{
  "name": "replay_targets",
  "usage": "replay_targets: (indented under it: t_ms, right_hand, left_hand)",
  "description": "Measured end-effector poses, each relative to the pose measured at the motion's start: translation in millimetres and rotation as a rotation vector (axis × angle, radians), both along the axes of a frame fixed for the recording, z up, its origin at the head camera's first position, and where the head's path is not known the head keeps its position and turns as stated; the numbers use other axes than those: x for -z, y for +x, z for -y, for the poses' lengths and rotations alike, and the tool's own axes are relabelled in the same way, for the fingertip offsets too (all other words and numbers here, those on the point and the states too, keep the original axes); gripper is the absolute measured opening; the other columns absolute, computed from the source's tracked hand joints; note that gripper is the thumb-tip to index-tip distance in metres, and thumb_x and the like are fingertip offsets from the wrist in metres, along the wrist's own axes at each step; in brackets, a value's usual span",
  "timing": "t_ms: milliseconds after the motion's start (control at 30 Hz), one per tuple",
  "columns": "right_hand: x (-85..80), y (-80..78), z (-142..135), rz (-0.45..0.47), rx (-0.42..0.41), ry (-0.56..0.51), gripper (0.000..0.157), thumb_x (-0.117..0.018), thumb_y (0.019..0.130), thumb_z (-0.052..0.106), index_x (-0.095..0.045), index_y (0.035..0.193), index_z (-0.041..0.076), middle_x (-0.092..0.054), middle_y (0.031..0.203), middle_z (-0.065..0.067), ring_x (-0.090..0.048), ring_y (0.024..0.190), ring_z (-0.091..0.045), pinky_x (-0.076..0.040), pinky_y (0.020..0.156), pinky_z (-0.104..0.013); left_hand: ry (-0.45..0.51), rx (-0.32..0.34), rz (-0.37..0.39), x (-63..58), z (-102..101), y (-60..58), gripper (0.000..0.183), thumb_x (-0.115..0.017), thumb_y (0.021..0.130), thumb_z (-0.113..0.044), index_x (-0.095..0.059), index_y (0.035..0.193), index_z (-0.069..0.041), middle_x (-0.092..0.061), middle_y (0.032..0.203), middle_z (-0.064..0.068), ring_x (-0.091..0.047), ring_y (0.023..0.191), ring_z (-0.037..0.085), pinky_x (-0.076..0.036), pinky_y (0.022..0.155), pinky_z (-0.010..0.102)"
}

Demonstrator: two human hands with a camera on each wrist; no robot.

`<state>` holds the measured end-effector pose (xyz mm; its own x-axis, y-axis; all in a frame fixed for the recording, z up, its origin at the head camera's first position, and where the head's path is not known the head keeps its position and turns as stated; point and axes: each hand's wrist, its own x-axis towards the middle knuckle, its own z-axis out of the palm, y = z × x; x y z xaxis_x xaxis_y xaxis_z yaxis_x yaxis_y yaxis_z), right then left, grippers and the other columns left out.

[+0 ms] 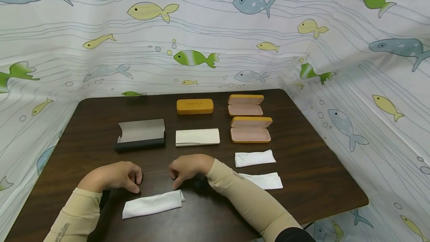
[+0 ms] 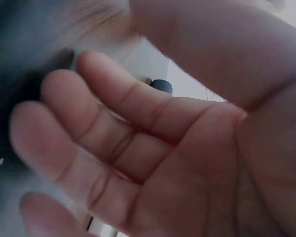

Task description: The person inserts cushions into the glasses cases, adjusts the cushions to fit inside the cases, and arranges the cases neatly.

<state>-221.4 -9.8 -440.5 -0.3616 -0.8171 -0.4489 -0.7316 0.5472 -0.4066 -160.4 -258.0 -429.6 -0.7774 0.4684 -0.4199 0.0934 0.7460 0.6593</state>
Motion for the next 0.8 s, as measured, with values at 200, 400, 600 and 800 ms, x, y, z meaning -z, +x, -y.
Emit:
replay_targets:
  t_ms: [200, 400, 600, 800]
  right_hand:
    - [-1.4, 7.3, 1, -0.073, 0.026, 0.071, 0.025, -0.081, 0.089, 0.035, -0.062, 0.084, 0.018, -0.058, 0.077, 0.010, -0.051, 0.068, -0.005, -0.042, 0.060, -0.019]
    - [-2.0, 16.2, 5, -0.168, 0.043, 0.129, 0.028, -0.082, 0.086, 0.040, -0.063, 0.078, 0.021, -0.057, 0.073, 0.013, -0.051, 0.066, -0.004, -0.042, 0.057, -0.022]
    - [-1.0, 21.4, 9, -0.218, 0.036, 0.168, 0.030, -0.084, 0.084, 0.041, -0.063, 0.073, 0.023, -0.056, 0.070, 0.015, -0.051, 0.064, -0.002, -0.043, 0.057, -0.023]
    - [-0.2, 25.4, 10, -0.229, 0.004, 0.173, 0.027, -0.083, 0.086, 0.038, -0.065, 0.071, 0.023, -0.058, 0.068, 0.015, -0.052, 0.064, -0.002, -0.044, 0.058, -0.023]
  left_hand:
    - [0.017, 0.034, -0.030, 7.1, 1, 8.3, 0.026, -0.086, 0.074, -0.006, -0.061, 0.074, -0.012, -0.047, 0.065, -0.005, -0.043, 0.060, 0.010, -0.035, 0.053, 0.025]
    - [-0.019, 0.026, -0.071, 10.4, -3, 14.5, 0.029, -0.087, 0.072, -0.003, -0.060, 0.067, -0.013, -0.047, 0.062, -0.007, -0.043, 0.057, 0.009, -0.035, 0.051, 0.024]
    - [-0.043, -0.010, -0.058, 11.9, -7, 17.0, 0.030, -0.090, 0.070, -0.006, -0.061, 0.062, -0.011, -0.050, 0.064, -0.007, -0.044, 0.058, 0.011, -0.036, 0.051, 0.024]
    - [-0.043, 0.010, -0.067, 13.0, -7, 19.6, 0.029, -0.093, 0.066, -0.012, -0.064, 0.061, -0.010, -0.056, 0.077, -0.002, -0.045, 0.062, 0.010, -0.037, 0.051, 0.023]
